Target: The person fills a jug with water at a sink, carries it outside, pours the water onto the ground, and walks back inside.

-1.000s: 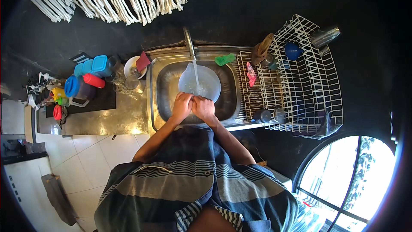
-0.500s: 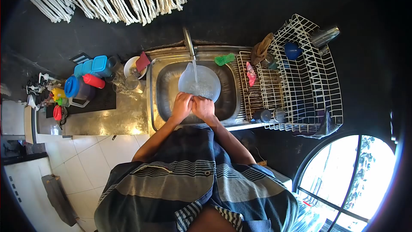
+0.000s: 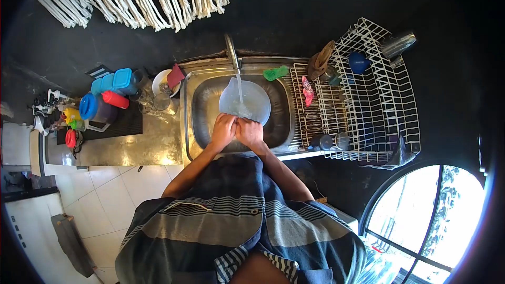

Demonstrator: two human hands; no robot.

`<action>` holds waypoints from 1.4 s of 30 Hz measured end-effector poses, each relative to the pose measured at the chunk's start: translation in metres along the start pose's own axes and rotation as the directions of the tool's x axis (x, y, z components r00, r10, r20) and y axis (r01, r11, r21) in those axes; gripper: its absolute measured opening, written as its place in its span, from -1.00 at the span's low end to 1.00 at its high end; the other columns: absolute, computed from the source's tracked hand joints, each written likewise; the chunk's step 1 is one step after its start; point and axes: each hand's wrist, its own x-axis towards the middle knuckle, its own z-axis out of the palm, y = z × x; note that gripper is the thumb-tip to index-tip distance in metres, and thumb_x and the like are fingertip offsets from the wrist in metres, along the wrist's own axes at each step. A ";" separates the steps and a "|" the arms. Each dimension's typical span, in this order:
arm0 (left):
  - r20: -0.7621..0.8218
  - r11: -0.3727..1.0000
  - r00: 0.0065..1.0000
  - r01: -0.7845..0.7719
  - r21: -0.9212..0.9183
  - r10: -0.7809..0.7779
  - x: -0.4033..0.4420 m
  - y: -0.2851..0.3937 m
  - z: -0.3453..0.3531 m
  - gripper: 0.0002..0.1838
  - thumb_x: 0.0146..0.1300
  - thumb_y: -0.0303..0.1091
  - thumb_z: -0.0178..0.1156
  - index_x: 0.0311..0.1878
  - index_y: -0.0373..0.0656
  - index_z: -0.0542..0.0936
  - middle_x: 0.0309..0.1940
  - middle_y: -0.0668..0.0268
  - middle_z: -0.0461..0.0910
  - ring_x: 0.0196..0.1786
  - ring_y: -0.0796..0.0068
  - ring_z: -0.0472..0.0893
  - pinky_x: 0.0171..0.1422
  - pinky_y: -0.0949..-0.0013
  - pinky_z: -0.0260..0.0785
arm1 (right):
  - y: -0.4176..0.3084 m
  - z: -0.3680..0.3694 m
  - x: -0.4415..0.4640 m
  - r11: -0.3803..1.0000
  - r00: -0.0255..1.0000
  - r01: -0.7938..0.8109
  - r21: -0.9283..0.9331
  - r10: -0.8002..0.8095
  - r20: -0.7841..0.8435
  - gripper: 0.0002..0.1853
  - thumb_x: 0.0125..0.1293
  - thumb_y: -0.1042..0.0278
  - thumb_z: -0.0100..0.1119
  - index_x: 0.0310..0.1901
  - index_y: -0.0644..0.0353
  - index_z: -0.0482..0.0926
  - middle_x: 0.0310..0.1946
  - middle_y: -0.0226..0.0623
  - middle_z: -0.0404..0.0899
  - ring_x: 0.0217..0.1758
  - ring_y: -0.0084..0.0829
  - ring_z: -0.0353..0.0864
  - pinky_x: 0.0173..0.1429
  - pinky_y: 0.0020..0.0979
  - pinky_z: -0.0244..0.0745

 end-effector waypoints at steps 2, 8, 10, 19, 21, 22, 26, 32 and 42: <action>-0.005 1.000 1.000 -0.004 -0.001 0.004 0.000 -0.001 0.001 -0.81 0.07 -0.49 0.07 -0.23 -0.27 0.57 -0.33 0.08 0.59 -0.20 0.02 0.52 0.05 0.10 0.33 | 0.001 0.001 0.000 1.000 1.000 -0.008 -0.009 0.008 0.019 -0.86 0.14 0.32 0.06 -0.41 0.14 0.59 -0.49 -0.22 0.62 -0.48 -0.18 0.64 -0.40 -0.19 0.56; -0.013 1.000 1.000 -0.009 0.006 0.009 0.001 0.001 0.000 -0.82 0.06 -0.50 0.07 -0.24 -0.26 0.56 -0.35 0.09 0.58 -0.22 0.02 0.51 0.03 0.10 0.33 | 0.002 0.002 0.000 1.000 1.000 -0.010 -0.010 0.010 0.016 -0.86 0.14 0.32 0.06 -0.40 0.13 0.59 -0.49 -0.22 0.62 -0.47 -0.17 0.64 -0.40 -0.18 0.56; -0.009 1.000 1.000 -0.007 -0.001 0.007 0.001 0.002 -0.001 -0.82 0.06 -0.50 0.08 -0.24 -0.26 0.56 -0.36 0.09 0.57 -0.23 0.02 0.51 0.02 0.10 0.33 | 0.001 0.002 0.000 1.000 1.000 -0.006 -0.013 0.006 0.014 -0.87 0.14 0.32 0.05 -0.41 0.12 0.59 -0.49 -0.22 0.62 -0.47 -0.17 0.64 -0.40 -0.18 0.56; -0.004 1.000 1.000 0.004 0.008 -0.004 -0.001 -0.001 0.001 -0.81 0.07 -0.50 0.08 -0.23 -0.28 0.57 -0.32 0.09 0.59 -0.19 0.03 0.52 0.05 0.10 0.33 | 0.000 0.000 0.000 1.000 1.000 0.002 -0.015 -0.001 0.015 -0.87 0.15 0.32 0.05 -0.42 0.13 0.57 -0.50 -0.22 0.62 -0.48 -0.18 0.64 -0.40 -0.18 0.56; -0.004 1.000 1.000 0.005 0.009 -0.005 -0.001 0.000 0.000 -0.81 0.07 -0.50 0.08 -0.23 -0.28 0.57 -0.32 0.09 0.59 -0.19 0.03 0.52 0.05 0.10 0.33 | 0.000 0.000 0.001 1.000 1.000 -0.006 -0.016 0.006 0.017 -0.87 0.15 0.32 0.05 -0.42 0.13 0.57 -0.50 -0.22 0.62 -0.48 -0.18 0.64 -0.40 -0.18 0.56; -0.002 1.000 1.000 0.006 0.011 -0.006 -0.001 0.000 0.000 -0.81 0.07 -0.50 0.08 -0.23 -0.28 0.58 -0.32 0.09 0.60 -0.19 0.03 0.52 0.05 0.10 0.33 | 0.000 0.000 0.001 1.000 1.000 -0.005 -0.017 0.005 0.017 -0.87 0.15 0.32 0.05 -0.42 0.13 0.57 -0.50 -0.22 0.62 -0.48 -0.18 0.64 -0.40 -0.18 0.56; -0.005 1.000 1.000 0.002 0.001 -0.002 -0.001 0.000 0.000 -0.80 0.06 -0.50 0.08 -0.23 -0.28 0.57 -0.32 0.09 0.60 -0.20 0.03 0.52 0.05 0.10 0.33 | 0.001 0.002 0.000 1.000 1.000 -0.008 -0.015 0.008 0.024 -0.87 0.14 0.32 0.06 -0.42 0.13 0.56 -0.50 -0.22 0.61 -0.47 -0.18 0.64 -0.39 -0.18 0.56; -0.015 1.000 1.000 -0.009 -0.004 0.009 -0.001 -0.002 0.001 -0.80 0.06 -0.50 0.08 -0.22 -0.28 0.57 -0.32 0.09 0.59 -0.20 0.03 0.52 0.04 0.10 0.33 | 0.001 -0.001 0.000 1.000 1.000 0.001 0.006 -0.001 0.010 -0.88 0.13 0.34 0.06 -0.39 0.15 0.58 -0.49 -0.22 0.61 -0.47 -0.17 0.63 -0.39 -0.17 0.55; 0.008 1.000 1.000 0.015 -0.012 -0.015 -0.003 -0.001 0.001 -0.74 0.09 -0.51 0.11 -0.11 -0.24 0.56 -0.32 0.10 0.59 -0.21 0.08 0.52 0.06 0.13 0.31 | 0.015 -0.027 0.033 0.914 0.991 -0.130 0.385 0.116 0.061 -0.91 0.23 0.45 0.16 -0.28 0.21 0.63 -0.44 -0.11 0.64 -0.47 -0.28 0.67 -0.39 -0.35 0.54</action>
